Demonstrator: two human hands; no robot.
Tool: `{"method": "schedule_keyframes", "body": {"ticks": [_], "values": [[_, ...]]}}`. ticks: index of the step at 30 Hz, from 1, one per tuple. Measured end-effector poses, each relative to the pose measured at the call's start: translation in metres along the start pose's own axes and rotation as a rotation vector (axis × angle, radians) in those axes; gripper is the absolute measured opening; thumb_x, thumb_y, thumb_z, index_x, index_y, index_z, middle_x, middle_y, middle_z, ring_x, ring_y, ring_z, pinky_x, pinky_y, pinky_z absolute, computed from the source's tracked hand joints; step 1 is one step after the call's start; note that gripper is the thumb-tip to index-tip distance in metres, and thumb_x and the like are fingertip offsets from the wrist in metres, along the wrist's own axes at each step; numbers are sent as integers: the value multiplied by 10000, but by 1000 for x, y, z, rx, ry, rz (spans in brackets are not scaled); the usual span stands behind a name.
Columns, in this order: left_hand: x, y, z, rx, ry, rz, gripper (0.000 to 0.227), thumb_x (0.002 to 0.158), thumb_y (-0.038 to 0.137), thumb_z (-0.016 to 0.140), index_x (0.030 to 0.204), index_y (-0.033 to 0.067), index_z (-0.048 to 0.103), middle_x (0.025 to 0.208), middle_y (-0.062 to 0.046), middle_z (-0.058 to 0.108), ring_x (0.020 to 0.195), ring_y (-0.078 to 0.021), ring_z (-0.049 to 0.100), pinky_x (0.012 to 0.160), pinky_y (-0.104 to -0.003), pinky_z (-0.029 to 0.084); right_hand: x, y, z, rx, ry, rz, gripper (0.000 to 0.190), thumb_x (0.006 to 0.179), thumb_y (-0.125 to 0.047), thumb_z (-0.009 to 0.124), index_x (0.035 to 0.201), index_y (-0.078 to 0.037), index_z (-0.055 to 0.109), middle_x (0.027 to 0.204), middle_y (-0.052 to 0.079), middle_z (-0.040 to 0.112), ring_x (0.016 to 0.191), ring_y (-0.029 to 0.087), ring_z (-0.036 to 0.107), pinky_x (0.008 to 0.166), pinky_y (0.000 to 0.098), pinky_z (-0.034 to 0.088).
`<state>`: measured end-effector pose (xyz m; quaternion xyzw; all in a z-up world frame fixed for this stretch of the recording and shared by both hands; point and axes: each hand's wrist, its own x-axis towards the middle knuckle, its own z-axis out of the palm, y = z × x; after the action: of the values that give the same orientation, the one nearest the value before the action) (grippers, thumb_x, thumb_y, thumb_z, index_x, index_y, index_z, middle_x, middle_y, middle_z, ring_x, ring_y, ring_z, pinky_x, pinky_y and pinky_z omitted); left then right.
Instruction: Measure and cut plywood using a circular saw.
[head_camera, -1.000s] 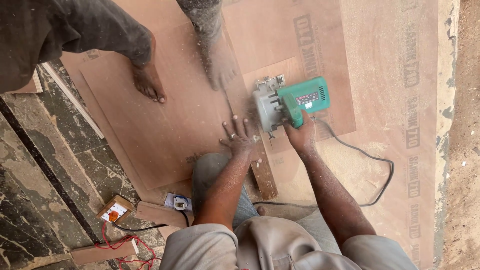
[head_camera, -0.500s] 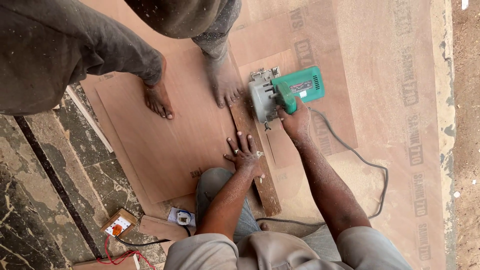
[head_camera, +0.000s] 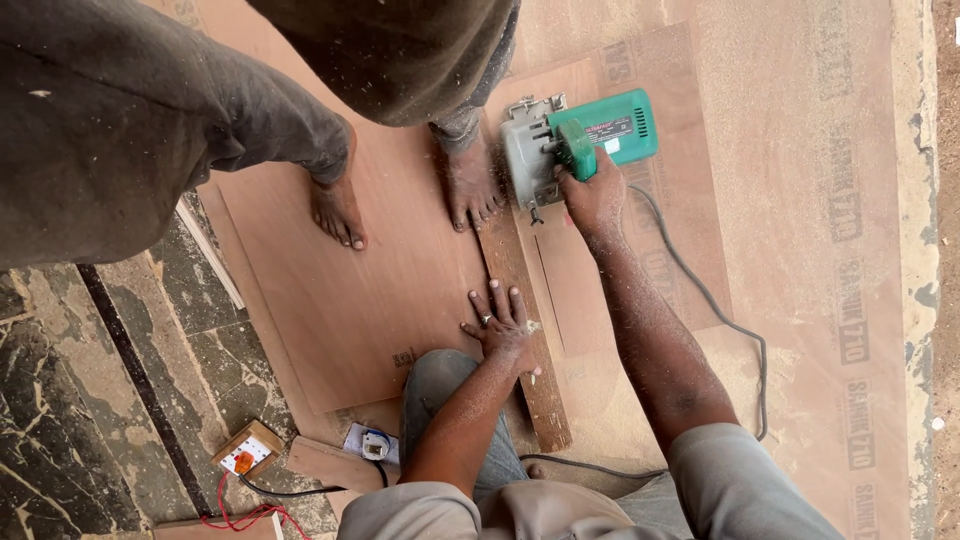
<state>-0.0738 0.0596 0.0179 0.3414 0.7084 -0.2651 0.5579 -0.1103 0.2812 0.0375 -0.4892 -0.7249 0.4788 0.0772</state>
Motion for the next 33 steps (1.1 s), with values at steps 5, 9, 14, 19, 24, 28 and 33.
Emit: {"method": "schedule_keyframes", "body": {"ticks": [5,9,14,19,24,28,33], "values": [[4,-1,1,-20,-40,-1,1597,712,674,866,1571,43,-323,1578,-364,-402,1433,-694,-220,1090,-859,225,30,-21,8,42,-24,82,342,856,-233,758,1113,-33,655,860,178,739,802,310,751,741,441,570],[7,0,2,-38,-20,3,1601,703,663,879,1577,45,-311,1581,-365,-398,1429,-700,-225,1073,-869,239,68,-13,22,55,34,-85,370,834,-207,783,1135,-23,673,934,168,757,863,278,755,786,423,579],[2,2,8,-49,24,-8,1623,668,668,899,1590,51,-285,1591,-349,-387,1432,-685,-233,1032,-867,312,109,-50,29,114,-3,-116,390,852,-182,779,1195,-26,679,976,167,768,889,269,751,829,417,572],[1,-2,3,-17,74,-45,1656,616,688,914,1603,64,-260,1607,-359,-353,1437,-694,-219,959,-827,438,168,-17,44,210,111,-481,445,847,-119,822,1259,-15,687,1047,158,783,942,260,762,845,410,590],[7,5,19,-21,87,-33,1676,594,709,912,1599,61,-262,1606,-350,-351,1436,-676,-219,967,-802,444,89,-13,-42,634,95,-320,597,871,-74,750,1380,-26,442,964,95,691,719,205,699,581,359,615],[10,9,27,25,125,-45,1672,603,713,905,1596,53,-267,1587,-374,-361,1414,-697,-219,945,-778,467,9,37,-127,883,197,-268,456,886,-40,703,1300,-31,514,826,66,626,582,160,599,533,367,566],[2,13,40,68,176,-78,1658,608,699,910,1601,68,-258,1590,-349,-371,1421,-682,-215,932,-761,487,-131,171,-223,1680,346,29,59,943,-72,624,949,-88,568,702,8,526,597,145,546,525,313,474]]}}
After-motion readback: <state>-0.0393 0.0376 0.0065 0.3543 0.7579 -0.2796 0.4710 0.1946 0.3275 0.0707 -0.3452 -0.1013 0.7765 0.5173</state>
